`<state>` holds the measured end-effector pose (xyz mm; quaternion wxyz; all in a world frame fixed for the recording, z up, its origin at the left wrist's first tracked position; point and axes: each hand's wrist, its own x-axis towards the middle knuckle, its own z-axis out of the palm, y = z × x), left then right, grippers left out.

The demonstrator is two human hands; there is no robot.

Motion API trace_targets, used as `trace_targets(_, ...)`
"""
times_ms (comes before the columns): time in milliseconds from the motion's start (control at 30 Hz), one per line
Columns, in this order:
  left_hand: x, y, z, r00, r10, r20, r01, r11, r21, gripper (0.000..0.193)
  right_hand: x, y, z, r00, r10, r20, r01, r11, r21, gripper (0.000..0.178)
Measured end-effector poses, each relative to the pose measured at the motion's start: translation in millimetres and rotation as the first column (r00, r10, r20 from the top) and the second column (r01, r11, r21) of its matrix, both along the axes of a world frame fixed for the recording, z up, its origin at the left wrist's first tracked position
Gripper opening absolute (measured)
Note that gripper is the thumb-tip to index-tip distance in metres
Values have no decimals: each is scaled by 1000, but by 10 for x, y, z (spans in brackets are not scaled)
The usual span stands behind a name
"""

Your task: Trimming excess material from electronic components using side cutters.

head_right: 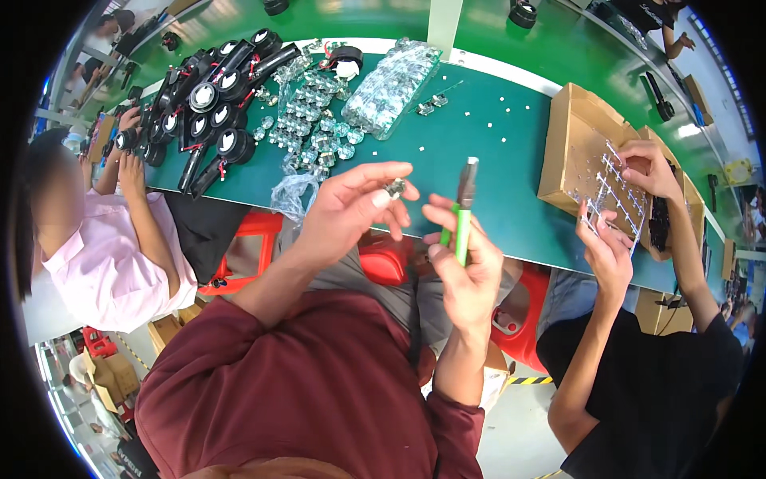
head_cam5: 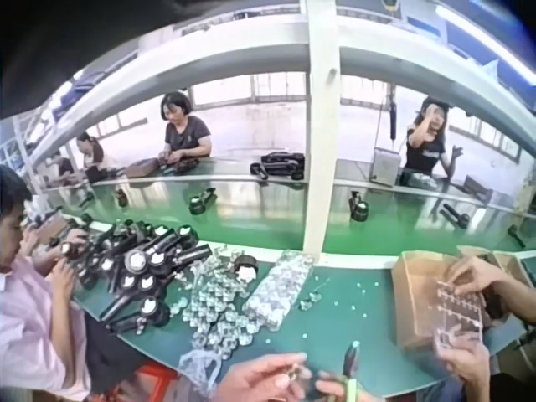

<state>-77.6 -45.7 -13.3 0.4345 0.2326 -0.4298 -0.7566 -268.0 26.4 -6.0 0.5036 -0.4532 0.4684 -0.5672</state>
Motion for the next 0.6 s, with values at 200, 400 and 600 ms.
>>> trace_targets(200, 230, 85, -27, 956, -40, -292, 85, 986, 144, 36, 215, 162, 69, 996, 60, -64, -61, 998, -6, 39)
trace_targets(400, 392, 181, 26, 963, 30, -268, 6, 991, 132, 30, 391, 288, 144, 899, 76, -431, -107, 993, -49, 40)
trace_targets(600, 473, 227, 20, 941, 15, -338, -5, 999, 33, 30, 449, 336, 220, 946, 80, -314, -90, 996, -17, 38)
